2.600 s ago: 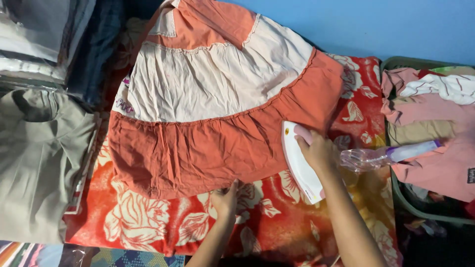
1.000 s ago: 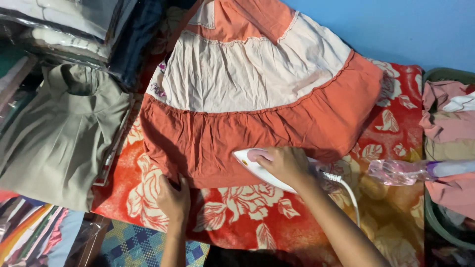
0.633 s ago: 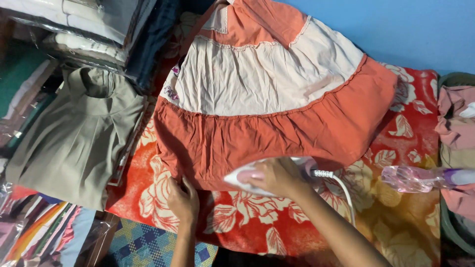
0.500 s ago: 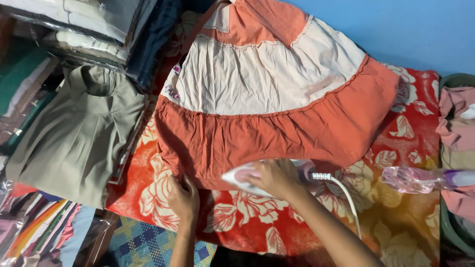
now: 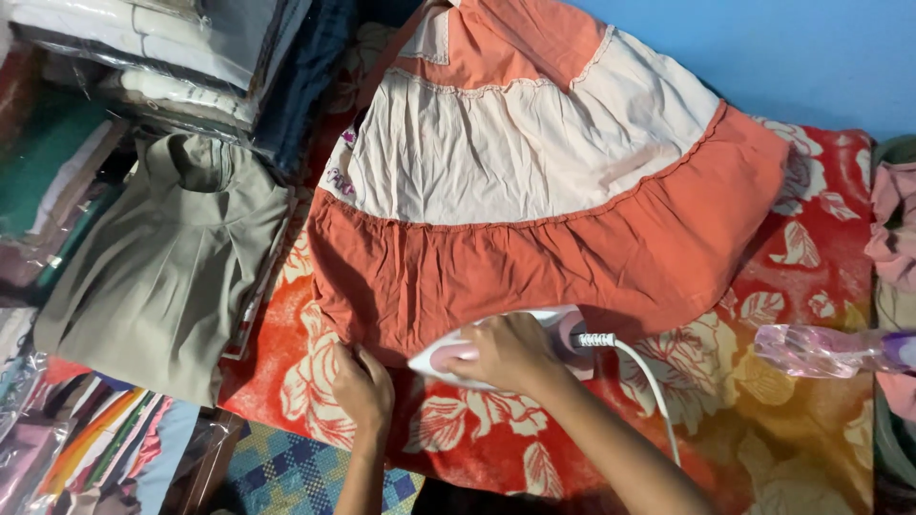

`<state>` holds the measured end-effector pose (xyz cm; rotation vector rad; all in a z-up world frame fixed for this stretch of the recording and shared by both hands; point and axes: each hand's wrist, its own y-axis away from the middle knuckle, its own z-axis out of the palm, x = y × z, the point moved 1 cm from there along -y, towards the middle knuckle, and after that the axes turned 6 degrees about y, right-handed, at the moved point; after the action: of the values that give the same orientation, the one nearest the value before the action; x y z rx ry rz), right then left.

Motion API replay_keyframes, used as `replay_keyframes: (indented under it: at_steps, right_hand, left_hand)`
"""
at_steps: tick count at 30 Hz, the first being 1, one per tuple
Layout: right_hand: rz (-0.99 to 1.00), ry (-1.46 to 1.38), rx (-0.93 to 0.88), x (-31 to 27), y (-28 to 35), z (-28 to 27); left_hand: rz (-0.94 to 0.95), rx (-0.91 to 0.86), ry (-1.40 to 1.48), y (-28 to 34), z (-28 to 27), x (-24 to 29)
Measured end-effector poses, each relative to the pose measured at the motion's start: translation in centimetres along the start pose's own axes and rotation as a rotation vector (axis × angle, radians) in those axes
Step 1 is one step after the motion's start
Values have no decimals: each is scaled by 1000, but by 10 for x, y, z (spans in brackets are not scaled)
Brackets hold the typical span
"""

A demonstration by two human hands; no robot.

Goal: The person irons a two-toned dress on a floral-patterned bedspread. They repeatedly smooth the fabric with their hands and move the iron across the garment, frequently lifting and repositioning the dress to reach different sections.

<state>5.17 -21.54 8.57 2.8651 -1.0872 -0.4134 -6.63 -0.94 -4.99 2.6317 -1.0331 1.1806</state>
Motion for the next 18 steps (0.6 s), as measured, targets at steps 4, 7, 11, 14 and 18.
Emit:
replay_keyframes:
  at_steps: [4,7,11,14,18]
  right_hand:
    - [89,22,-68,-9,-10,-1]
    - [76,-16,-108,-13,-14,-1]
    - [43,20,-30,-18,-21,9]
    - [8,-22,-98,-19,-6,-7]
    - [104,-14,-61,-12,-19,6]
  left_hand:
    - [0,14,32,2,-4,2]
    - [2,11,17,0,-1,-2]
    - [77,67,-16,-1,4,-9]
    - [64,53,-39,0,4,-11]
    - [97,56,-22,2,3,-9]
